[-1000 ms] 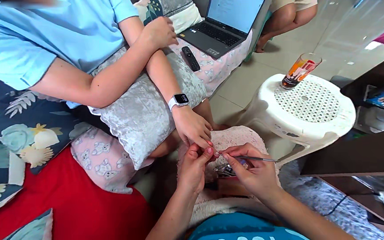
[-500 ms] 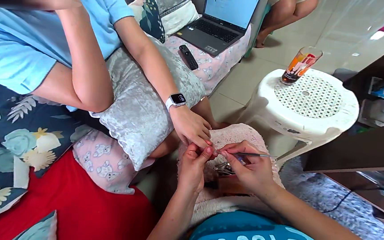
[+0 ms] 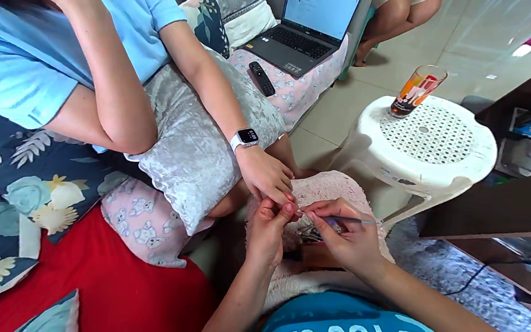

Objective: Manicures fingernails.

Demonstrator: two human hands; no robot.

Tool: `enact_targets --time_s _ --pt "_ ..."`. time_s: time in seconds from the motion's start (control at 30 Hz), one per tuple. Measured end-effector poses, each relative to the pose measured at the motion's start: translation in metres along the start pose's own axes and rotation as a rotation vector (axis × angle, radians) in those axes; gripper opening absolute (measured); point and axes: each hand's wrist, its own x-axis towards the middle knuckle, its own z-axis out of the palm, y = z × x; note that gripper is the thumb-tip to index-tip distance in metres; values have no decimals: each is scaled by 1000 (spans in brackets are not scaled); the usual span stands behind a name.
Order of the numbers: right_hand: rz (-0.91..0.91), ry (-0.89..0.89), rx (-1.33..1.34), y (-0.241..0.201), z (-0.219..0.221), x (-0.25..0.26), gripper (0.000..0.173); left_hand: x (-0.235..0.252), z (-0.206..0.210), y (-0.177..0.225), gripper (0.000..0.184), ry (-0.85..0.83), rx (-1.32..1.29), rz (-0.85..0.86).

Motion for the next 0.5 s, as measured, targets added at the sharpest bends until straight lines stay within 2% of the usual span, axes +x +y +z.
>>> enact_targets --time_s 0.07,0.13,0.23,0.3,0.37,0.43,0.5 --pt "-72 -26 -65 2 0 -2 3 0 0 -1 14 -3 3 5" --pt "-46 -8 -52 3 1 0 4 0 0 -1 14 -3 6 7" --pt "110 59 48 0 -1 5 8 1 1 0 14 -9 -3 -2" --pt "267 121 206 -6 -7 11 12 1 2 0 14 -23 -12 -7" --pt "336 160 409 -11 -10 16 14 1 3 1 14 -24 -13 -13" --pt "325 97 581 -18 -5 20 10 1 4 1 13 -24 13 -12" --pt "312 -66 683 -22 8 23 5 1 3 -1 12 -34 45 5"
